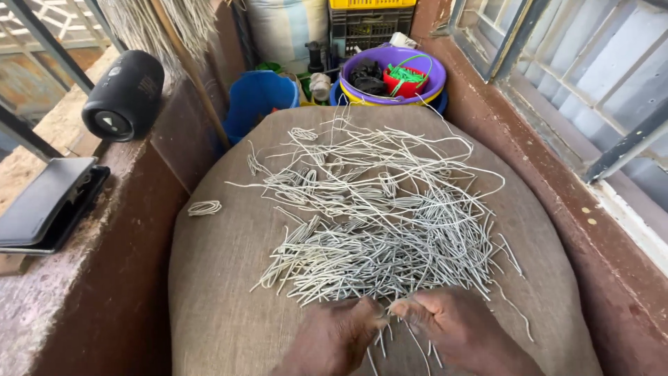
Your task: The person sorts through a large pile of tangled white cords on a brown cushioned surface. They repeatedly pick up sections of the cords, separate them, and place them back down, attempting to untangle the mass by hand.
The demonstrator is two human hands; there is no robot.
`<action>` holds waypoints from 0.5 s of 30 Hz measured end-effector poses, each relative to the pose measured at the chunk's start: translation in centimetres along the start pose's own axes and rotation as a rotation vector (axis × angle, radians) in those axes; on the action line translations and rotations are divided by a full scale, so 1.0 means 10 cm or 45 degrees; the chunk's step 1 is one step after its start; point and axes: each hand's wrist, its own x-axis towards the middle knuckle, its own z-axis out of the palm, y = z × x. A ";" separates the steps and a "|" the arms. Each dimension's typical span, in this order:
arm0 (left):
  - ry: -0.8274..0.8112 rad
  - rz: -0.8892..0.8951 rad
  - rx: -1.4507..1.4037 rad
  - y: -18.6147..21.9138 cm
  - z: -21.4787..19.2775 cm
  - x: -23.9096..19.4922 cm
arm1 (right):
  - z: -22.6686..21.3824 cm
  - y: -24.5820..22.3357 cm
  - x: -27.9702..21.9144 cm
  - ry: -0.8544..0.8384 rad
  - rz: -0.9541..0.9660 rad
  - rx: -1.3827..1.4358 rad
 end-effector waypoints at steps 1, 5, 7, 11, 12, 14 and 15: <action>-0.003 0.005 -0.003 0.00 0.00 0.02 | 0.00 -0.01 -0.05 0.004 0.005 -0.001; 0.252 0.005 0.129 0.30 0.05 0.15 | 0.09 -0.27 -0.19 0.295 -0.084 0.556; 0.498 -0.115 -0.029 0.37 0.28 0.26 | 0.39 -0.42 -0.08 0.429 -0.121 1.091; 0.942 -0.214 -0.969 0.39 0.62 0.31 | 0.66 -0.57 -0.03 0.533 -0.017 2.037; 0.912 -0.208 -0.975 0.42 0.57 0.30 | 0.56 -0.59 -0.10 0.484 0.041 1.822; 0.381 -0.182 -0.318 0.13 0.10 0.25 | -0.03 -0.49 0.01 0.161 0.147 1.077; -0.157 -0.152 0.330 0.01 -0.11 0.19 | -0.31 -0.44 0.03 -0.161 0.233 0.319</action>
